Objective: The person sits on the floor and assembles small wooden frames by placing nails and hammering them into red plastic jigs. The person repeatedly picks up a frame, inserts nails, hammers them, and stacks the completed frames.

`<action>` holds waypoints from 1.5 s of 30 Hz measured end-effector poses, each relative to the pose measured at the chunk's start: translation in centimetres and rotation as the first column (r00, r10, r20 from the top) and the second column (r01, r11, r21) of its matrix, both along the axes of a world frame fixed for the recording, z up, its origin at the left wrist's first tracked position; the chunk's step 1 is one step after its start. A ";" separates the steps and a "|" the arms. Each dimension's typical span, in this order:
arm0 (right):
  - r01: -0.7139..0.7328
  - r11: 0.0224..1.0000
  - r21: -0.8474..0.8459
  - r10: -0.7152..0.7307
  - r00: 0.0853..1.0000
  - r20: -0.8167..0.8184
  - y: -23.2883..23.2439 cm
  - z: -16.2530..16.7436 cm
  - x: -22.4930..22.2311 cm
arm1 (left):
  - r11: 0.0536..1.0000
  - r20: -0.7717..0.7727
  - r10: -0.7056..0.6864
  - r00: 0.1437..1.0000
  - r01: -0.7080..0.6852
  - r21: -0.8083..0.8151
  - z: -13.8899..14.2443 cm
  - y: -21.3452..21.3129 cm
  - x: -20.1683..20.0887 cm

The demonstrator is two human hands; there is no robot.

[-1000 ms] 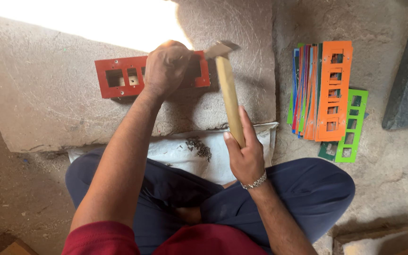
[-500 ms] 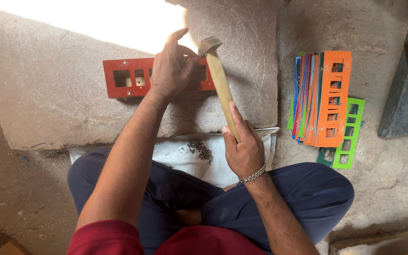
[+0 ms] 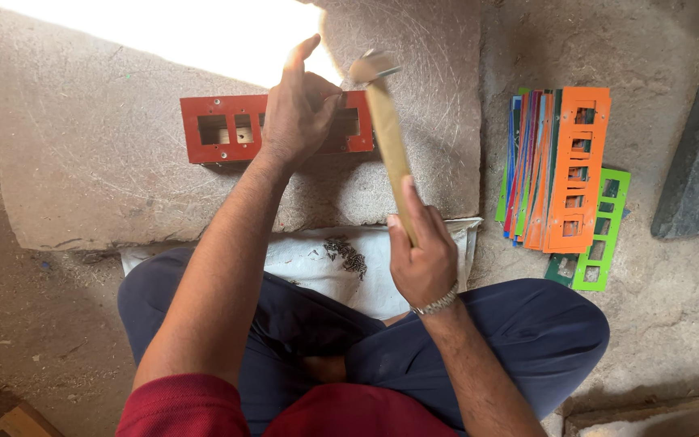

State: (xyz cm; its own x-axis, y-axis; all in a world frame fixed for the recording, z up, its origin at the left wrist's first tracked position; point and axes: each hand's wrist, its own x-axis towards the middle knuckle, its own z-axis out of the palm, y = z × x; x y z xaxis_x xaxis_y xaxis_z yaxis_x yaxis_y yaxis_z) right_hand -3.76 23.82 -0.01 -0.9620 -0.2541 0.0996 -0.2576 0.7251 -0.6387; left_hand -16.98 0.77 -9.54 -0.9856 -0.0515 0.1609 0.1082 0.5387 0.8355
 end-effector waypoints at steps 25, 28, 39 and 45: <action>-0.101 0.989 -0.105 0.055 0.926 -0.375 -3.6 3.2 0.5 | 0.979 0.059 0.110 0.992 -0.118 0.165 0.8 -1.3 1.1; 0.072 0.997 0.021 -0.074 0.991 0.108 -3.2 0.8 0.2 | 0.984 0.002 0.106 0.994 -0.105 0.146 0.5 -1.3 1.3; 0.025 0.983 0.179 -0.042 0.995 0.091 -3.0 -0.9 1.1 | 0.987 0.058 0.083 0.995 -0.091 0.136 0.8 -1.0 1.3; 0.000 0.999 0.038 0.007 0.982 -0.187 -2.2 -0.7 1.8 | 0.982 -0.011 0.126 0.992 -0.123 0.145 0.2 -0.9 1.6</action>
